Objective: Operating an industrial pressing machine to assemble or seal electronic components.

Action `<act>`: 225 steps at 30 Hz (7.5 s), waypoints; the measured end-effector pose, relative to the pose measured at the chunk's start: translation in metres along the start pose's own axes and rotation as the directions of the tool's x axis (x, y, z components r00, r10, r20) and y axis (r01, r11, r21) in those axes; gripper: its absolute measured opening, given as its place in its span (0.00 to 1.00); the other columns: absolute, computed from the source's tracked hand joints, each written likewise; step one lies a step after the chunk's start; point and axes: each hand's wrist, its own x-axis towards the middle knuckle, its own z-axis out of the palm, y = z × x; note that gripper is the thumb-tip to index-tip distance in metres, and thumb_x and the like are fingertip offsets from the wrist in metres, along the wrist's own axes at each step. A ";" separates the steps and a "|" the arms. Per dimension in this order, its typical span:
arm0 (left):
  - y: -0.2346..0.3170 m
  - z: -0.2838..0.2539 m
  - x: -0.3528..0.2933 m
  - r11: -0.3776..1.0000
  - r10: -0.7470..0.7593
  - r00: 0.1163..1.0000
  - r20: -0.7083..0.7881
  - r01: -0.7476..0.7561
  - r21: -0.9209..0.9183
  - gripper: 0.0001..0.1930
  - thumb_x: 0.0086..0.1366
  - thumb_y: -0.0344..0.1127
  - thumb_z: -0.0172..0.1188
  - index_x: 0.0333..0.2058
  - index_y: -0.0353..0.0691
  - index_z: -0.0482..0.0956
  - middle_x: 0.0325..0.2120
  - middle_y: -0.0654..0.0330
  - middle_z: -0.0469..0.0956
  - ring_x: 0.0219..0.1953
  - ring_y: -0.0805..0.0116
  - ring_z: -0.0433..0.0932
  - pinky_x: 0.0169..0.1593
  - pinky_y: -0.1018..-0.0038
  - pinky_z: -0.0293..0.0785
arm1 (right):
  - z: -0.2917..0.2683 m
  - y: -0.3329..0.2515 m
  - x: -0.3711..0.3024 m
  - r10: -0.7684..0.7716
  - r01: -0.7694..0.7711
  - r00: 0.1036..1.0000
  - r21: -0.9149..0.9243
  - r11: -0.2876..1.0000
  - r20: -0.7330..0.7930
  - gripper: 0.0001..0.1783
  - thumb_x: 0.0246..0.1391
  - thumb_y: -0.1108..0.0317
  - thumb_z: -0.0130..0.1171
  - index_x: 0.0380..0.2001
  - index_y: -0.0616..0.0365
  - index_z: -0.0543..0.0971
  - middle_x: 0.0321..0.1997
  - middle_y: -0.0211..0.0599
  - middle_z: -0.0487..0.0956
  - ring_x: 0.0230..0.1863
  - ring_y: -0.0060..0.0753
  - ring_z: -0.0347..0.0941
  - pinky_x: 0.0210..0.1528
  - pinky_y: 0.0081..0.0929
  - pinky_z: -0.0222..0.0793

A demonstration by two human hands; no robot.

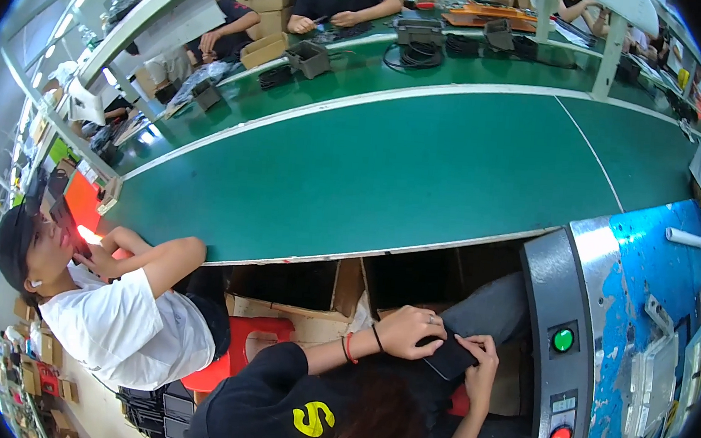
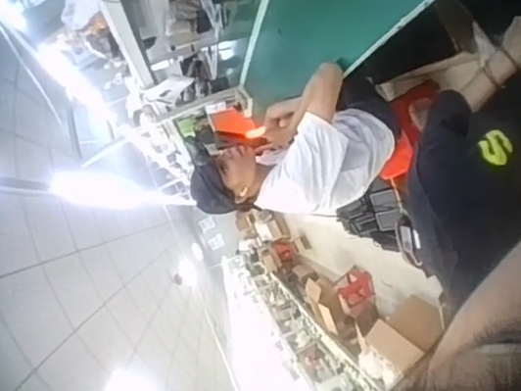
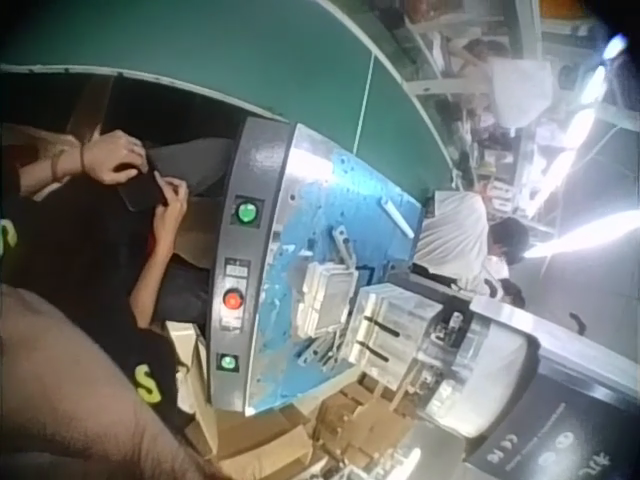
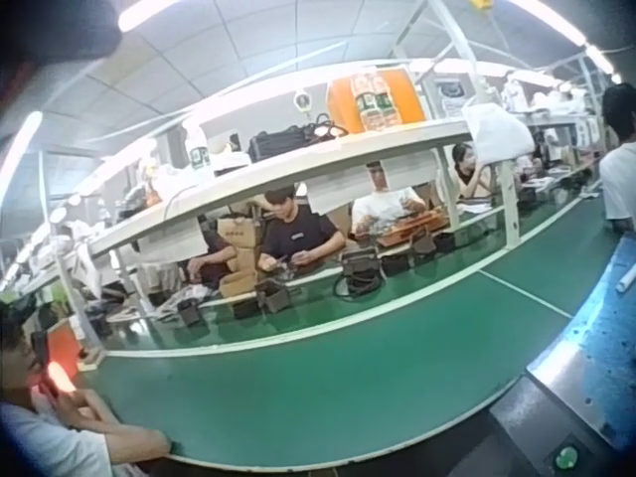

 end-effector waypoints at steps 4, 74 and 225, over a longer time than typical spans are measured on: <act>0.003 0.009 -0.007 1.000 0.018 0.997 -0.075 -0.019 -0.012 0.10 0.53 0.37 0.55 0.28 0.36 0.76 0.25 0.54 0.75 0.31 0.55 0.75 0.35 0.65 0.72 | 0.002 0.000 0.001 -0.075 0.074 0.997 -0.034 0.997 -0.002 0.30 0.23 0.89 0.43 0.36 0.60 0.80 0.29 0.41 0.70 0.36 0.37 0.70 0.43 0.22 0.64; 0.012 -0.017 0.009 0.988 -0.035 0.969 -0.245 0.070 0.137 0.29 0.62 0.49 0.45 0.07 0.38 0.72 0.09 0.51 0.70 0.15 0.51 0.71 0.22 0.64 0.66 | -0.009 -0.036 0.004 -0.181 0.223 0.970 -0.306 0.925 0.159 0.07 0.45 0.77 0.57 0.30 0.69 0.75 0.28 0.48 0.75 0.33 0.48 0.70 0.37 0.33 0.64; 0.009 -0.026 0.036 0.913 -0.316 0.908 -0.275 0.370 0.170 0.26 0.61 0.47 0.46 0.09 0.37 0.74 0.11 0.50 0.71 0.18 0.51 0.72 0.25 0.61 0.66 | -0.018 -0.035 0.020 0.060 0.016 0.979 -0.372 0.928 0.193 0.11 0.44 0.80 0.55 0.35 0.68 0.75 0.31 0.49 0.74 0.34 0.49 0.70 0.41 0.31 0.64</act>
